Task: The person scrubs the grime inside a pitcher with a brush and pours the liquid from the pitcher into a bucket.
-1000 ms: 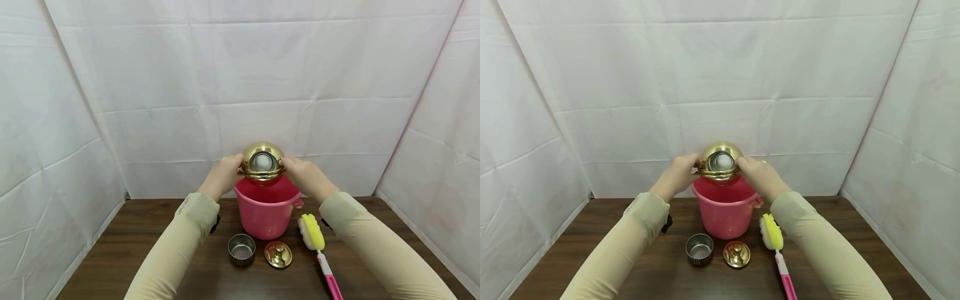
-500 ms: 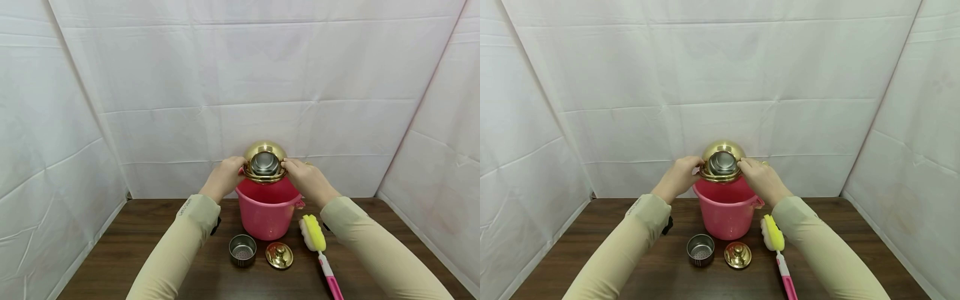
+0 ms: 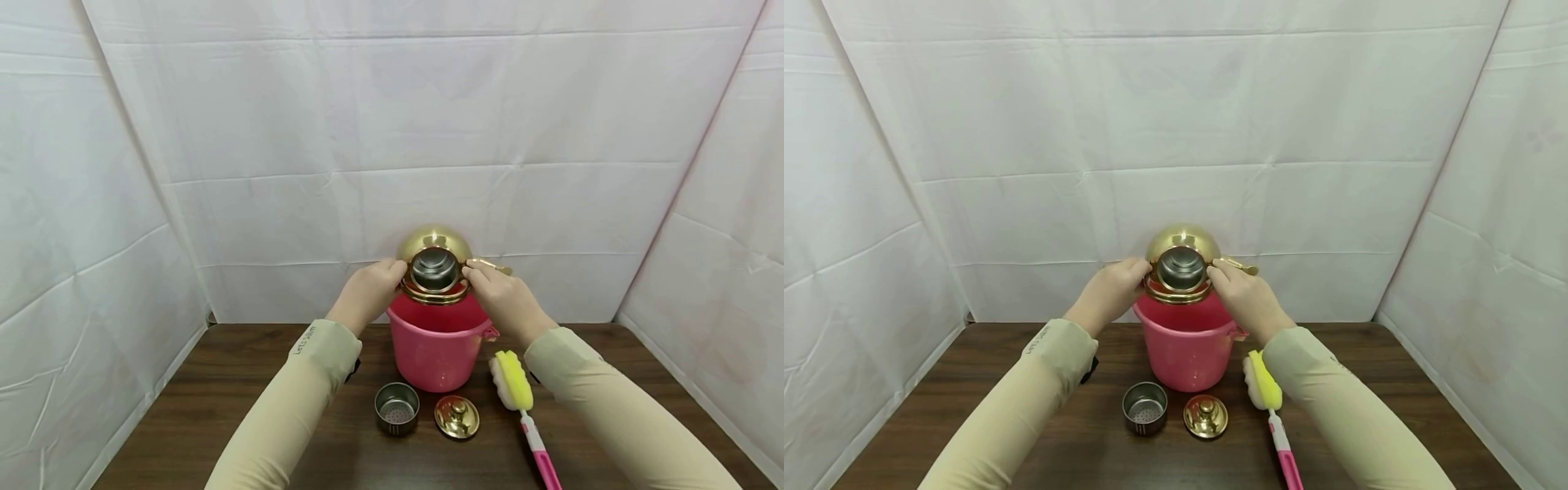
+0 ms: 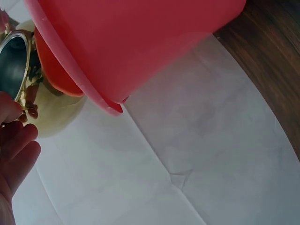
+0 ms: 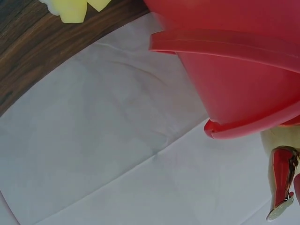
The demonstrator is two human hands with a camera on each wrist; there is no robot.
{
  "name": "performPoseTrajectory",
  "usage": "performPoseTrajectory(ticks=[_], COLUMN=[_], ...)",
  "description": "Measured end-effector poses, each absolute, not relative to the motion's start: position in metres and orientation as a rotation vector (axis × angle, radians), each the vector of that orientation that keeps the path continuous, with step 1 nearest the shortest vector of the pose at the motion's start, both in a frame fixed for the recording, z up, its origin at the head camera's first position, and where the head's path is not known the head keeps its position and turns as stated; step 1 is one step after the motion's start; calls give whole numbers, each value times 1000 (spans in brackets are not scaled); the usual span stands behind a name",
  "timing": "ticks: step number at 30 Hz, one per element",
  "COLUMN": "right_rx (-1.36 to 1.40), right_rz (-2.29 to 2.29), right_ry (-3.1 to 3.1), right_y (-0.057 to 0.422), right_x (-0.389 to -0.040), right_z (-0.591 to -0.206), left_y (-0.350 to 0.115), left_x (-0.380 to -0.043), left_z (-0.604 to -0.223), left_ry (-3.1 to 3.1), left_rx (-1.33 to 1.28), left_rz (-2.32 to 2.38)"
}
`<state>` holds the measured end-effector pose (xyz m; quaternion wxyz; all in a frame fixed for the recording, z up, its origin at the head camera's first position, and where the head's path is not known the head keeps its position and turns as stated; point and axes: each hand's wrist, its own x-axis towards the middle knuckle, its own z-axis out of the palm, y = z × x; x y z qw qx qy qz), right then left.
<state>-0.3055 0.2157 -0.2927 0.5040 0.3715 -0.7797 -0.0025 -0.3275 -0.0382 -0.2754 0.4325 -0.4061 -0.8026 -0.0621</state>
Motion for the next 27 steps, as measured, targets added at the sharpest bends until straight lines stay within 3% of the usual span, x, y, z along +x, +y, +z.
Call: performPoseTrajectory(ticks=[8,27], right_rx=[897,897], right_rz=[-59,-77], right_ry=[-1794,-1649], right_y=[217,214], right_x=[-306,-304], right_z=[-295,-300], left_y=[-39,-47], left_x=[-329,-346], left_z=[-277,-288], left_ry=[-1875,-1518], left_rx=[-1023,-1092], left_rz=[69,125])
